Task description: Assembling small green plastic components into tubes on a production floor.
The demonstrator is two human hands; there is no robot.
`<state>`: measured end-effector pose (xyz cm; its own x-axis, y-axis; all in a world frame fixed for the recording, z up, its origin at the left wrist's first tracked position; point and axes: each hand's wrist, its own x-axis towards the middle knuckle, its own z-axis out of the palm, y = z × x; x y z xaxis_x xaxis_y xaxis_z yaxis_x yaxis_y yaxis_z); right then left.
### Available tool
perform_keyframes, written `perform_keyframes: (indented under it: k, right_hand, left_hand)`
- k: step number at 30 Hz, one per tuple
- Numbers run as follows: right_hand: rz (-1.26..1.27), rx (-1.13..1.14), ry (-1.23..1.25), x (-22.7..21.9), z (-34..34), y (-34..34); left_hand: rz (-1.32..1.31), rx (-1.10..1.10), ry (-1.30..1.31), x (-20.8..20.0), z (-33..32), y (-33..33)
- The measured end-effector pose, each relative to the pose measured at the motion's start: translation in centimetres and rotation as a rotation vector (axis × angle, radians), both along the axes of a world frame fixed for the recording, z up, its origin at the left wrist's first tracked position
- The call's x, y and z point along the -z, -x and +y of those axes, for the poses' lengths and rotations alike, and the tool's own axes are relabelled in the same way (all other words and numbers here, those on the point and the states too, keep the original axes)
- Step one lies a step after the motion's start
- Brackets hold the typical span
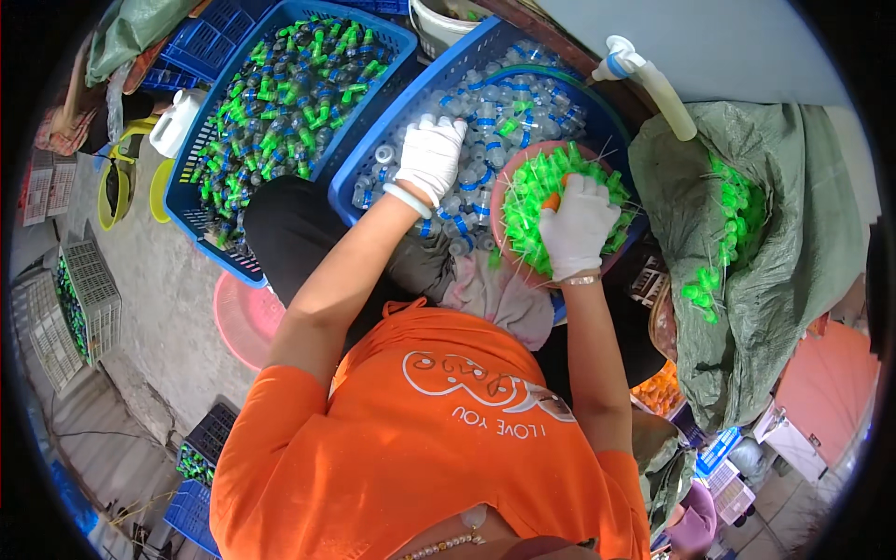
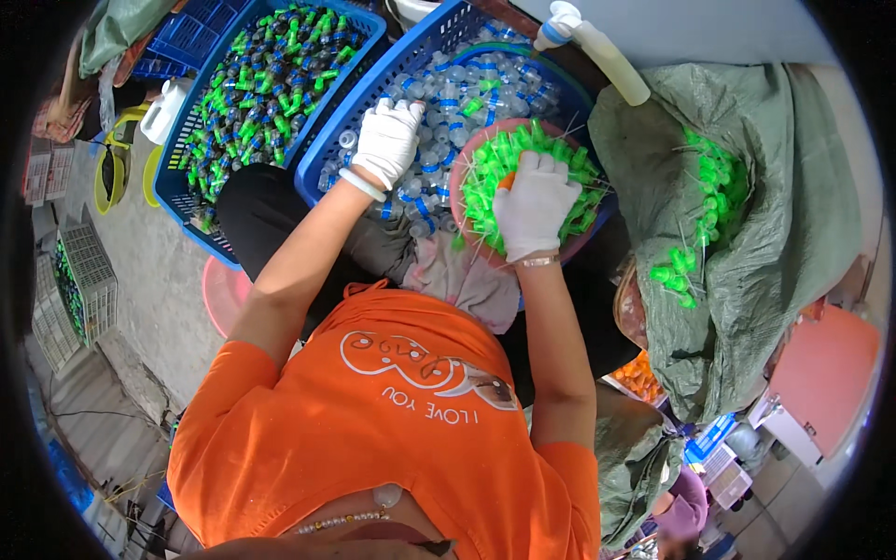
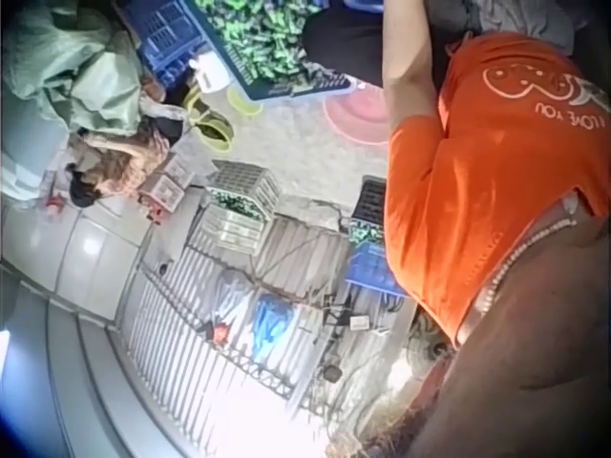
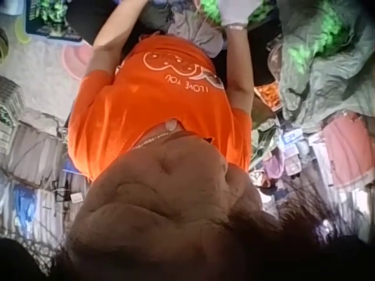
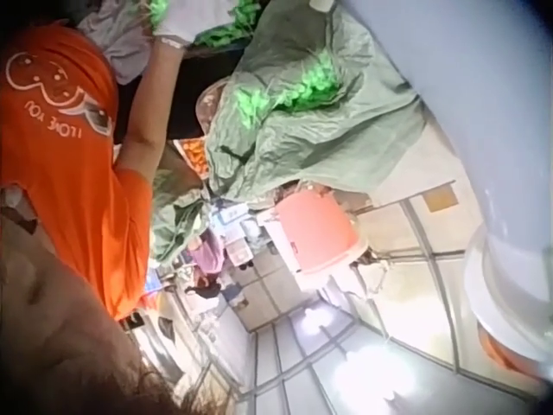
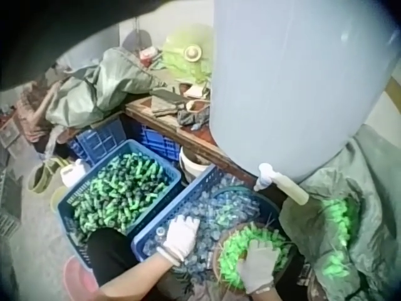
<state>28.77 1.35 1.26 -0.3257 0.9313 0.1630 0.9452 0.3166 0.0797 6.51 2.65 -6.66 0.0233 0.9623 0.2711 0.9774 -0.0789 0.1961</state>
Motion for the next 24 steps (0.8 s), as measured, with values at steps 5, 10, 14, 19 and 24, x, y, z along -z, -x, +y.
perform_keyframes:
  k: [5,10,14,19,24]
  right_hand:
    - [0.235,-0.060,-0.117,-1.8,-0.2,-1.3]
    - [0.649,-0.151,-0.081,-4.5,0.4,-1.9]
    - [0.627,-0.173,-0.109,-8.1,1.3,-2.6]
    - [0.704,-0.155,-0.314,-11.1,3.3,-1.3]
    - [0.720,0.021,-0.227,-9.8,3.9,-1.6]
  left_hand:
    - [-0.668,0.261,-0.045,-2.6,2.5,-1.6]
    - [-1.125,0.416,-0.039,-5.7,5.8,-5.3]
    - [-1.282,0.442,-0.027,-7.3,6.7,-6.7]
    - [-1.539,0.344,-0.126,-6.9,7.6,-8.4]
    - [-1.507,0.285,0.042,-6.9,7.6,-8.1]
